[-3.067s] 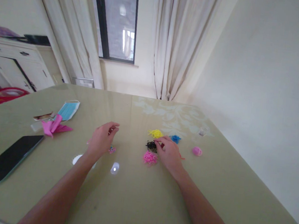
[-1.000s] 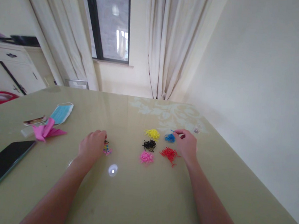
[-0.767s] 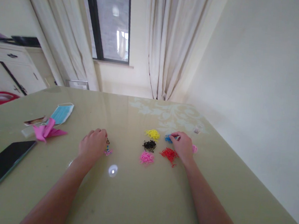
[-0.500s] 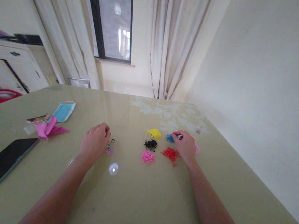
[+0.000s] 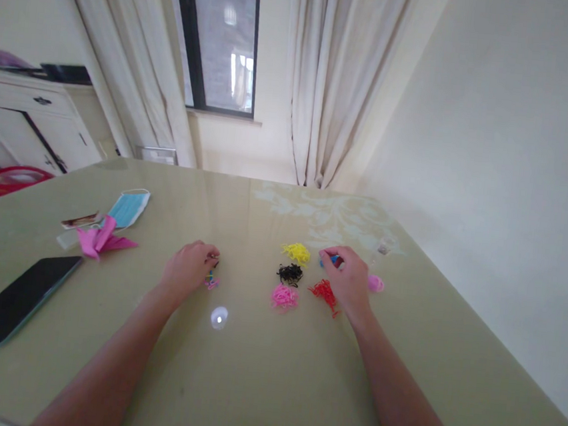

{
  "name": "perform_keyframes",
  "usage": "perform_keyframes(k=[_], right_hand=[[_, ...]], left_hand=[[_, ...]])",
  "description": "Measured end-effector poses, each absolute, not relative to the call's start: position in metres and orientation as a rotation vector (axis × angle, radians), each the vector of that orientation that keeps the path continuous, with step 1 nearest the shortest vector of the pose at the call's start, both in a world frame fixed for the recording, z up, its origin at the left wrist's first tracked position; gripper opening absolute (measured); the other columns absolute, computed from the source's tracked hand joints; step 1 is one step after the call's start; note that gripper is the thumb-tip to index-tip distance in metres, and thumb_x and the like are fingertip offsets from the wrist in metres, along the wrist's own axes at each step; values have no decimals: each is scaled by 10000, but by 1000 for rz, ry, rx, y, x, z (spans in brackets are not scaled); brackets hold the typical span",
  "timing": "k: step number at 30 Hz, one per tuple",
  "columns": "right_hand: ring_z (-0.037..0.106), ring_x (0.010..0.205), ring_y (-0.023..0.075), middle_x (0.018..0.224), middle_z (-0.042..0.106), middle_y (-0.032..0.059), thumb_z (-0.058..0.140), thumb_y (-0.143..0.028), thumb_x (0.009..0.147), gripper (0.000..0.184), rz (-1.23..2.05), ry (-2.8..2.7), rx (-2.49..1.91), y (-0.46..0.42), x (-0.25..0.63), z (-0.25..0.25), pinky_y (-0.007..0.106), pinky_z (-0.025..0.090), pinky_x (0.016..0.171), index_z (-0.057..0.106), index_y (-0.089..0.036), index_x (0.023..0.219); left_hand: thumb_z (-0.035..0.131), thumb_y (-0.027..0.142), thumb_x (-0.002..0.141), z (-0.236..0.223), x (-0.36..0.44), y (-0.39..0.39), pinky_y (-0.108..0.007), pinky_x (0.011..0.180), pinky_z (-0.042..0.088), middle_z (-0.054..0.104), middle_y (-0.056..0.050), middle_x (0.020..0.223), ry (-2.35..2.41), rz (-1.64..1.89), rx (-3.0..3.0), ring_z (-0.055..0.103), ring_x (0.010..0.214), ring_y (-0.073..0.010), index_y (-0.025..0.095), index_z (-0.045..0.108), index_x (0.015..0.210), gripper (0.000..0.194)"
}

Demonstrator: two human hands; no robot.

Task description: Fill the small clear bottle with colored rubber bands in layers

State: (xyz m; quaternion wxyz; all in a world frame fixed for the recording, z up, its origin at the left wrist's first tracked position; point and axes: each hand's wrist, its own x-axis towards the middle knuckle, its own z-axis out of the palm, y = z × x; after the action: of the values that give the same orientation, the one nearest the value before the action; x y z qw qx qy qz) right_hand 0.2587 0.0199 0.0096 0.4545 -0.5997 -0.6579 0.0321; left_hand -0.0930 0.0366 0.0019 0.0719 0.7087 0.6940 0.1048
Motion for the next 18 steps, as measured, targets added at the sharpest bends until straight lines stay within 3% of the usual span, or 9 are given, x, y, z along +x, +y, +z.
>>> perform_keyframes(k=[5,11,18], right_hand=[[622,676,208,796,715,77,580,-431,954,330,70,-1643,-1453,16,254,13,358,489,696,762,-189,824],[627,677,204,805,718,71,592,-418,960,307,65,-1649,-1431,13,252,18,357,494,709,756,-199,822],[624,685,199,833,713,60,622,-338,962,220,116,-1703,-1403,6,241,19,349,476,704,753,-194,859]], left_hand=[[532,225,950,2,-92,36,-368,916,550,787,-78,1127,2090,345,2120,732,1068,-280,248,792,1010,268],[510,340,983,13,-86,34,-360,871,554,819,-74,1019,2125,508,2031,759,963,-268,226,763,1064,289],[508,340,986,17,-79,30,-352,843,543,821,-56,990,2110,574,2028,763,948,-265,232,739,1061,266]])
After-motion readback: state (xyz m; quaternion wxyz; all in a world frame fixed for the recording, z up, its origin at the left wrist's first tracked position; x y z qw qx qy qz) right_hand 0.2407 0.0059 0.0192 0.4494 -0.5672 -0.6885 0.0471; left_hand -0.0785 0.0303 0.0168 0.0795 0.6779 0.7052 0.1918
